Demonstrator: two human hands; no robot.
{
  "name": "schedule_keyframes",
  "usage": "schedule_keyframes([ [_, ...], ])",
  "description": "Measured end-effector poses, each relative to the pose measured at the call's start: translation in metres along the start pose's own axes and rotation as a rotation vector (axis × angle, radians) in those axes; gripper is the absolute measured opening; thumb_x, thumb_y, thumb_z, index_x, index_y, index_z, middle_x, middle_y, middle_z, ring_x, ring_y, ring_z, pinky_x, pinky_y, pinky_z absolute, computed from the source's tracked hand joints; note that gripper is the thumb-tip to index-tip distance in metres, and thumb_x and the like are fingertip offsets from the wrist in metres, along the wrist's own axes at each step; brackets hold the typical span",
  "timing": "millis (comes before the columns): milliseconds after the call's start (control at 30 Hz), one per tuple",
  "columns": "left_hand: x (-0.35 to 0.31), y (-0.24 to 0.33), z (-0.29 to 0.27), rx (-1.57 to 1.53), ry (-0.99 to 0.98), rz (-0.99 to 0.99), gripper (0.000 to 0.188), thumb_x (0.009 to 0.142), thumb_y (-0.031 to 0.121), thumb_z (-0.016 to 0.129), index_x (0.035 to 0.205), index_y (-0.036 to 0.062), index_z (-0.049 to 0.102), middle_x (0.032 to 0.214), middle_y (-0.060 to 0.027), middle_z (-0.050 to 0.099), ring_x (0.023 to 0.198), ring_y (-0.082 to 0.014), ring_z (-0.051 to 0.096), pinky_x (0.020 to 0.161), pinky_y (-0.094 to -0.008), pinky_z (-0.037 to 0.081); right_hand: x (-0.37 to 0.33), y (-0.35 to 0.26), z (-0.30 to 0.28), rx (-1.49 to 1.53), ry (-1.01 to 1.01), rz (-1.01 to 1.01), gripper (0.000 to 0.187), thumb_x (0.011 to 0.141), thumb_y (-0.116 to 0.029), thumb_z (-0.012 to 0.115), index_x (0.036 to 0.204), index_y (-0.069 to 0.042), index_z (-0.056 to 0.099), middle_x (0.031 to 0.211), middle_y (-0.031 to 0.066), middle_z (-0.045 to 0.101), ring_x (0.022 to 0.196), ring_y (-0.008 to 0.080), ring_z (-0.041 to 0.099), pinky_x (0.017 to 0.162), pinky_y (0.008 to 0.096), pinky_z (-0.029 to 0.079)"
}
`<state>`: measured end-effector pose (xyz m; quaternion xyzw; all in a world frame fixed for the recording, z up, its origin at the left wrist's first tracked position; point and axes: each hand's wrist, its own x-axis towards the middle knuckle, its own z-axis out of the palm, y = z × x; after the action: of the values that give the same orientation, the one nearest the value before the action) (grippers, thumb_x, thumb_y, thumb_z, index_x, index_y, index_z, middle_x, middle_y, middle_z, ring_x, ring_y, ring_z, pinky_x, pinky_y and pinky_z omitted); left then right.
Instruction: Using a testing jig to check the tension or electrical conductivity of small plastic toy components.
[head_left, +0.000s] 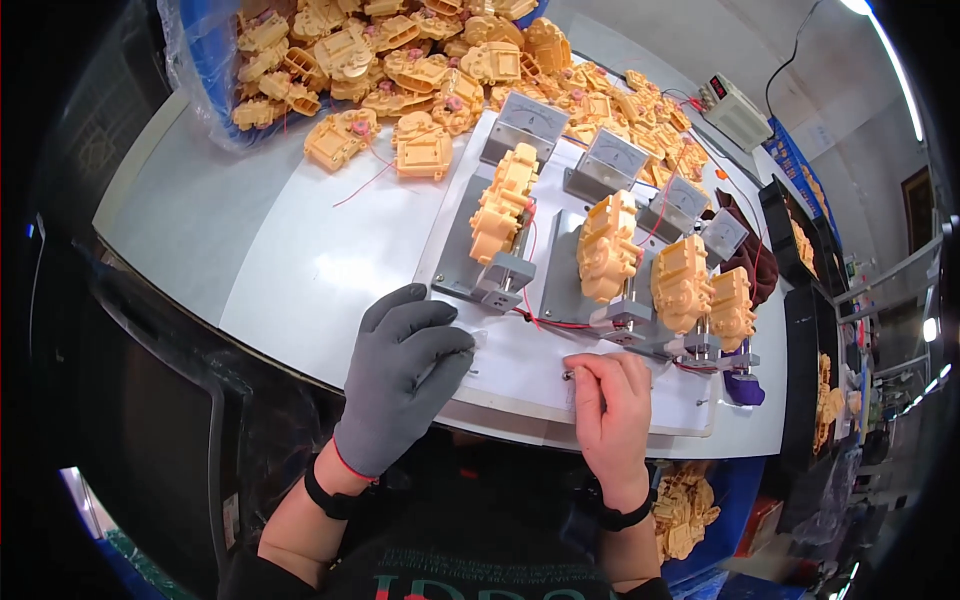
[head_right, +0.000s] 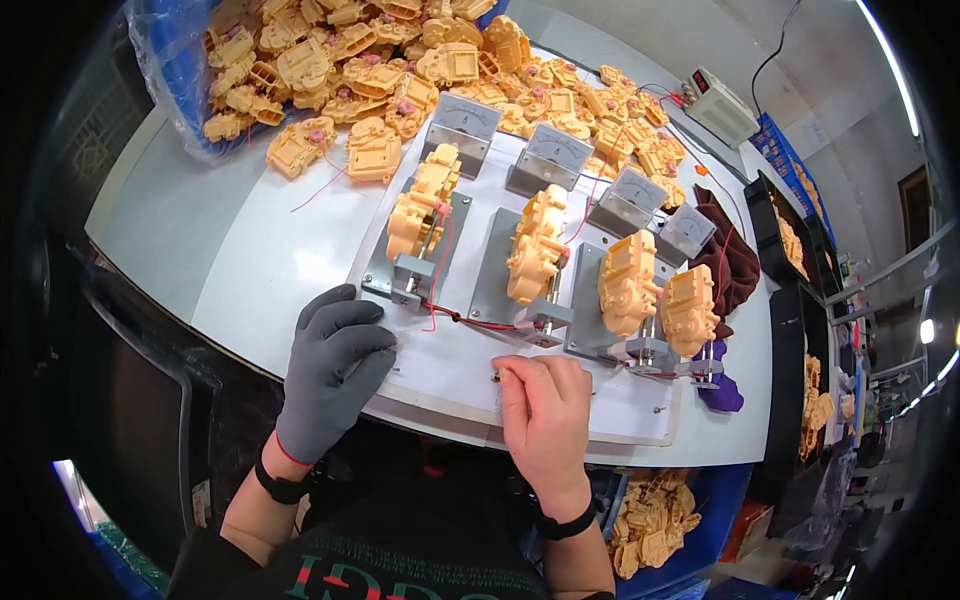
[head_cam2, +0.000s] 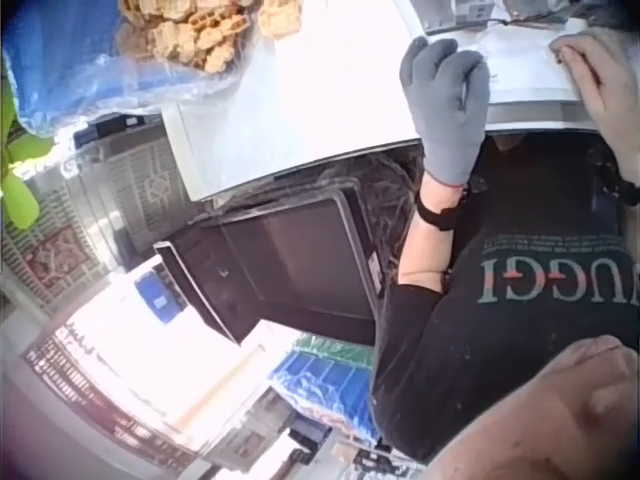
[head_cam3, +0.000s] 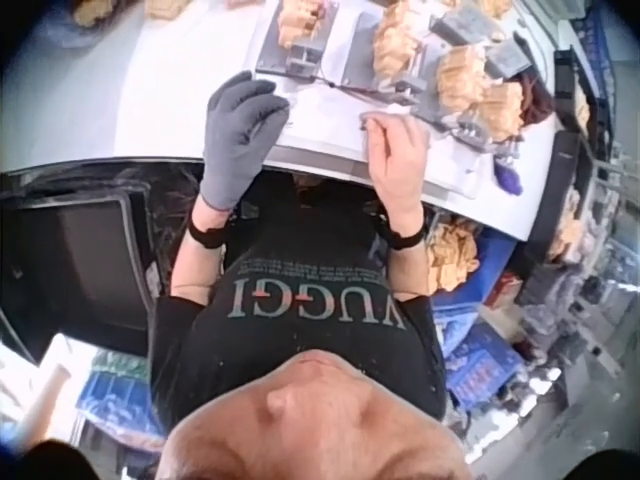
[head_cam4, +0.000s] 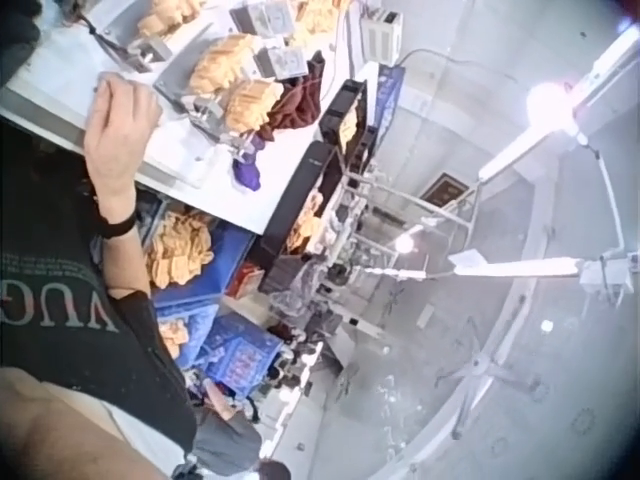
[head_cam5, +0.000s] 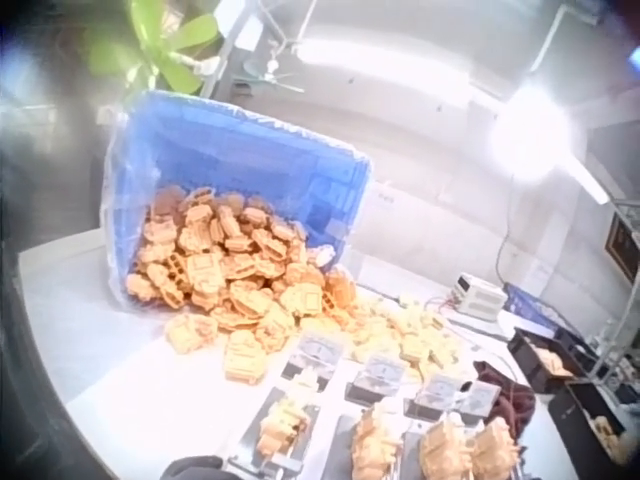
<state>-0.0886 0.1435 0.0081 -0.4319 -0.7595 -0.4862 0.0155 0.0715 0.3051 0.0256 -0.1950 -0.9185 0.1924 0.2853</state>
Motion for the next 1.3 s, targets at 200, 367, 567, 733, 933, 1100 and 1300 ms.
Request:
schedule_keyframes([
  [200,0.0,-0.004,0.003,0.018,0.033,0.021,0.02,0.075,0.002,0.073,0.093,0.0104,0.068,0.105,-0.0082,0.061,0.115,-0.0357,0.052,0.096,-0.0426,0.044,0.001,0.002,0.0,-0.009,-0.007,0.01,0.008,0.086,-0.01,0.066,0.094,-0.008,0.068,0.084,0.0051,0.059,0.082,0.0249,0.055,0.076,0.036,0.04],
  [367,-0.001,-0.002,0.003,0.007,0.01,-0.036,0.02,0.075,-0.001,0.07,0.093,0.0083,0.067,0.107,-0.0095,0.061,0.119,-0.0361,0.05,0.098,-0.0426,0.043,0.002,0.005,0.001,0.032,0.002,-0.021,0.008,0.086,-0.011,0.067,0.094,-0.008,0.067,0.084,0.0032,0.059,0.081,0.0233,0.055,0.076,0.0349,0.04],
  [567,-0.002,0.002,0.007,-0.014,-0.006,-0.069,0.018,0.077,0.0,0.067,0.093,0.0067,0.067,0.109,-0.0099,0.06,0.121,-0.0359,0.048,0.099,-0.0427,0.042,-0.001,0.007,-0.005,0.081,0.012,-0.02,0.008,0.087,-0.007,0.066,0.094,-0.007,0.069,0.084,0.0053,0.061,0.081,0.025,0.055,0.077,0.0352,0.041],
  [733,-0.004,-0.001,0.011,-0.047,-0.017,-0.077,0.018,0.078,-0.001,0.066,0.095,0.0041,0.066,0.113,-0.0103,0.059,0.124,-0.0339,0.047,0.102,-0.0418,0.04,-0.006,0.011,-0.01,0.117,0.001,-0.036,0.019,0.082,-0.009,0.07,0.101,-0.009,0.066,0.09,0.0058,0.062,0.088,0.0265,0.056,0.082,0.0368,0.041],
  [933,-0.01,-0.005,0.002,-0.074,-0.015,-0.15,0.017,0.08,0.001,0.063,0.096,0.0033,0.065,0.118,-0.0115,0.058,0.129,-0.0332,0.044,0.106,-0.0404,0.036,-0.034,0.04,-0.07,-0.041,0.206,0.075,0.019,0.083,-0.003,0.067,0.101,-0.007,0.064,0.095,0.0081,0.062,0.092,0.0275,0.057,0.083,0.039,0.043],
  [1100,-0.008,-0.013,0.005,-0.045,-0.068,-0.104,0.016,0.086,-0.003,0.058,0.102,0.0,0.062,0.126,-0.0103,0.053,0.131,-0.0262,0.043,0.106,-0.0349,0.034,-0.066,0.1,-0.109,0.041,0.26,0.425,0.016,0.091,-0.006,0.061,0.106,-0.001,0.062,0.096,0.0109,0.06,0.089,0.0261,0.056,0.084,0.036,0.044],
  [1300,-0.008,-0.009,0.009,-0.151,-0.014,-0.18,0.017,0.081,0.001,0.062,0.098,0.0018,0.064,0.121,-0.0121,0.056,0.131,-0.032,0.042,0.106,-0.04,0.035,-0.073,0.103,-0.094,-0.033,0.152,0.375,0.012,0.09,-0.008,0.064,0.101,-0.005,0.066,0.099,0.0071,0.056,0.1,0.0247,0.051,0.085,0.0325,0.044],
])
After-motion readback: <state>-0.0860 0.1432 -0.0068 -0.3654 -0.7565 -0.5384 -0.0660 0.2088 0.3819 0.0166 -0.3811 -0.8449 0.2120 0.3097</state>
